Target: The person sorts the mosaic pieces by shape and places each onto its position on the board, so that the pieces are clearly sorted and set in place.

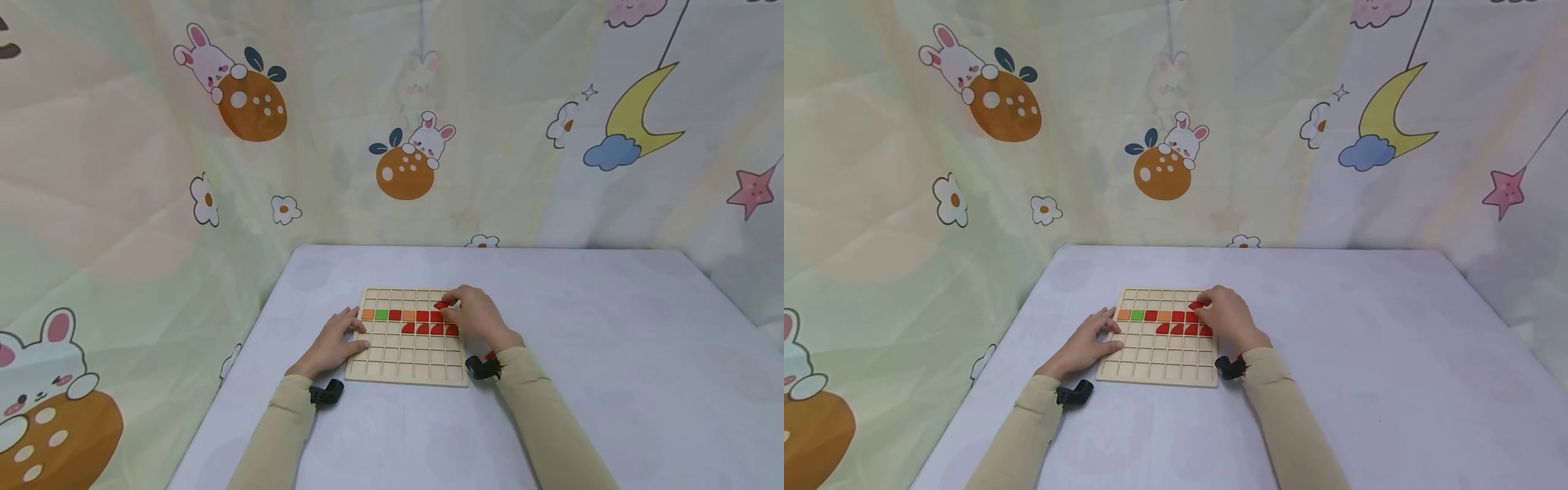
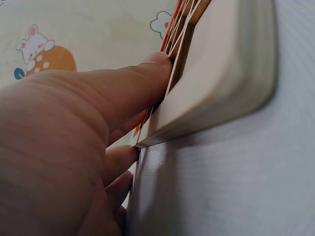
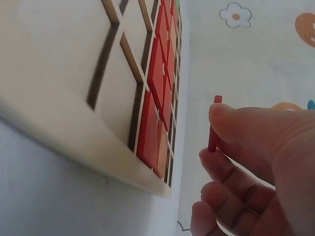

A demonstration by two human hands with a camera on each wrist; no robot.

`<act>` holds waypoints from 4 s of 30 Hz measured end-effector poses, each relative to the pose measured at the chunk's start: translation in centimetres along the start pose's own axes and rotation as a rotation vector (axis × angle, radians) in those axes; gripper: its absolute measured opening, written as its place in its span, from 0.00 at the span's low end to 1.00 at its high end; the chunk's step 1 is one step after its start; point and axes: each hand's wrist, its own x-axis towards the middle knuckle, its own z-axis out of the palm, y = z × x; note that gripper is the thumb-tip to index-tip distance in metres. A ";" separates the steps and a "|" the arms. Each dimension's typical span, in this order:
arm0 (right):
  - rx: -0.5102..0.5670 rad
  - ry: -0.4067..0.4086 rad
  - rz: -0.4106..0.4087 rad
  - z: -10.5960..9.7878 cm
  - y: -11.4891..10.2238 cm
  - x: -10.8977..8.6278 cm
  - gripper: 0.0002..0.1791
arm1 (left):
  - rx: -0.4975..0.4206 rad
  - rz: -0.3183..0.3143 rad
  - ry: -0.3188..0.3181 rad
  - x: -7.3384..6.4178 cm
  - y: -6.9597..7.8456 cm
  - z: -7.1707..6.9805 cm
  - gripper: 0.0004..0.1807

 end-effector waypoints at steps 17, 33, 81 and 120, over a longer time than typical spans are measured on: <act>-0.065 -0.034 -0.123 2.3 -2.4 -0.2 0.13 | -0.002 -0.007 0.002 0.0 -0.1 0.1 0.12; -0.110 -0.047 -0.186 3.5 -4.7 0.2 0.12 | -0.026 -0.038 0.004 -0.1 0.0 0.0 0.14; -0.120 -0.109 -0.231 5.5 -6.7 0.4 0.12 | -0.034 -0.025 0.002 -0.3 -0.2 0.1 0.14; -0.067 -0.082 -0.114 0.6 -3.5 -2.3 0.15 | -0.048 -0.028 0.013 -0.3 0.0 0.1 0.15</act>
